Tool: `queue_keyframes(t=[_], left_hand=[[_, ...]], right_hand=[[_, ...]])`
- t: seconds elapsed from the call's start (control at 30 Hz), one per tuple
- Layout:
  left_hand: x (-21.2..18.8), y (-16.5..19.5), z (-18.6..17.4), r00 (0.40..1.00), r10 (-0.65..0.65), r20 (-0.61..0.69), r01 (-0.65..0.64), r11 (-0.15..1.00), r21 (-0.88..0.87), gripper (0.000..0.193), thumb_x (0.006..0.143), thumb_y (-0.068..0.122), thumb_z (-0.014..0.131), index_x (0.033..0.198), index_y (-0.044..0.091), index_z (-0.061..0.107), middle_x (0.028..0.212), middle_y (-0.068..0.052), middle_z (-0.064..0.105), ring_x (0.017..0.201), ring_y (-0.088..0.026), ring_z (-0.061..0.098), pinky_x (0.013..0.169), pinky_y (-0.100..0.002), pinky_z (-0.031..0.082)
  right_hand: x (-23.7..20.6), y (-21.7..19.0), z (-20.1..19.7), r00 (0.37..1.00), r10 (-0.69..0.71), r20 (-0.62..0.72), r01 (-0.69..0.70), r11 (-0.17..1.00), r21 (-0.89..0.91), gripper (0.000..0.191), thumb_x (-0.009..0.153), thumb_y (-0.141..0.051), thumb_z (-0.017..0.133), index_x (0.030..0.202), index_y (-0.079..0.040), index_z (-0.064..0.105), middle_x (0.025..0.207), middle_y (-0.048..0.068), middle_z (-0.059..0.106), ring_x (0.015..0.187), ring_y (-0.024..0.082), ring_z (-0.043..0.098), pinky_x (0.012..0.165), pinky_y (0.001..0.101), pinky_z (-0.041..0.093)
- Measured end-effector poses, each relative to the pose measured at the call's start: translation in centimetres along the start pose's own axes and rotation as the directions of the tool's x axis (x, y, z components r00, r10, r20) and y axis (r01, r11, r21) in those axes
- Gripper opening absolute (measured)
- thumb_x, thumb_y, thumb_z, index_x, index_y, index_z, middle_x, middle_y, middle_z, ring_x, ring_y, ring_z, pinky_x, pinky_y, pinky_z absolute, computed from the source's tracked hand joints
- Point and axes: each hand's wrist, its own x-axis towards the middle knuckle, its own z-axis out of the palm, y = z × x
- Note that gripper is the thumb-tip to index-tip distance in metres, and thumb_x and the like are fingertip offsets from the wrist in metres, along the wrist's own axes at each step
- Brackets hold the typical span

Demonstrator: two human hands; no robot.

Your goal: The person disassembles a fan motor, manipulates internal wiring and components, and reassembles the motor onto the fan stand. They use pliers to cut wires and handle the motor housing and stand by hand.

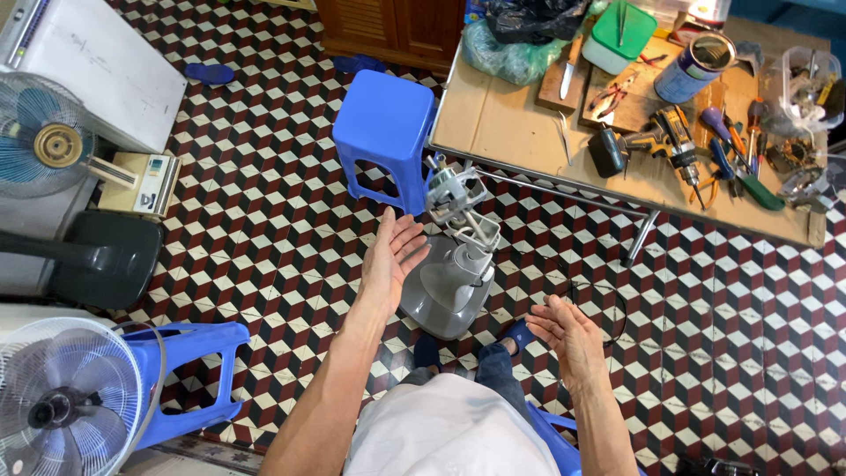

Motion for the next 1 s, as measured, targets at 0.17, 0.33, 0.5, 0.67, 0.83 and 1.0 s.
queue_keyframes(t=[0.17, 0.33, 0.5, 0.67, 0.83, 1.0], left_hand=[[0.9, -0.3, 0.2, 1.000, 0.024, 0.008, -0.024, 0.999, -0.034, 0.073, 0.094, 0.056, 0.056, 0.137, -0.003, 0.055, 0.123, -0.016, 0.066, 0.107, -0.020, 0.065, 0.095, -0.037, 0.059], [1.4, -0.6, 0.9, 0.999, 0.041, 0.004, -0.041, 0.999, -0.003, 0.073, 0.095, 0.055, 0.056, 0.138, -0.004, 0.056, 0.125, -0.017, 0.066, 0.109, -0.020, 0.065, 0.095, -0.037, 0.059], [1.4, 0.0, 1.4, 0.996, 0.087, 0.029, -0.089, 0.993, 0.078, 0.069, 0.095, 0.053, 0.056, 0.140, 0.001, 0.057, 0.132, -0.017, 0.066, 0.118, -0.023, 0.065, 0.100, -0.038, 0.057], [1.2, 1.6, 2.1, 0.977, 0.171, 0.124, -0.184, 0.978, 0.096, 0.066, 0.098, 0.051, 0.052, 0.146, 0.006, 0.053, 0.143, -0.015, 0.061, 0.134, -0.026, 0.057, 0.114, -0.039, 0.045], [1.7, 1.1, 1.5, 0.957, 0.215, 0.197, -0.232, 0.970, 0.073, 0.067, 0.100, 0.052, 0.047, 0.151, 0.007, 0.048, 0.145, -0.017, 0.060, 0.137, -0.028, 0.055, 0.116, -0.040, 0.042], [3.5, -2.6, -1.9, 0.972, 0.145, 0.184, -0.200, 0.923, 0.329, 0.071, 0.095, 0.039, 0.053, 0.157, 0.009, 0.038, 0.153, -0.017, 0.051, 0.142, -0.029, 0.047, 0.118, -0.038, 0.038]], right_hand=[[-0.3, -2.0, 1.9, 0.998, -0.069, 0.003, 0.069, 0.994, -0.088, 0.043, 0.094, -0.028, 0.066, 0.124, 0.003, 0.064, 0.109, 0.021, 0.070, 0.094, 0.027, 0.073, 0.085, 0.0360, 0.061], [-1.4, -5.0, 4.1, 0.980, -0.197, 0.040, 0.201, 0.958, -0.204, 0.041, 0.096, -0.027, 0.064, 0.126, 0.002, 0.064, 0.110, 0.019, 0.072, 0.095, 0.025, 0.074, 0.085, 0.0325, 0.062], [-2.8, -7.6, 7.1, 0.934, -0.347, 0.079, 0.356, 0.904, -0.235, 0.036, 0.102, -0.023, 0.061, 0.123, 0.005, 0.066, 0.107, 0.017, 0.072, 0.095, 0.023, 0.073, 0.085, 0.0324, 0.062], [-3.3, -9.2, 9.9, 0.892, -0.431, 0.134, 0.451, 0.867, -0.213, 0.033, 0.106, -0.022, 0.060, 0.122, 0.006, 0.066, 0.109, 0.016, 0.071, 0.095, 0.022, 0.072, 0.086, 0.0312, 0.061], [-2.9, -9.1, 10.4, 0.889, -0.427, 0.164, 0.455, 0.861, -0.227, 0.032, 0.107, -0.022, 0.060, 0.122, 0.006, 0.066, 0.110, 0.015, 0.072, 0.097, 0.022, 0.073, 0.086, 0.0313, 0.062], [-2.9, -7.7, 8.0, 0.911, -0.398, 0.110, 0.413, 0.875, -0.251, 0.030, 0.106, -0.022, 0.061, 0.120, 0.004, 0.065, 0.109, 0.015, 0.072, 0.096, 0.023, 0.073, 0.086, 0.0315, 0.062]])
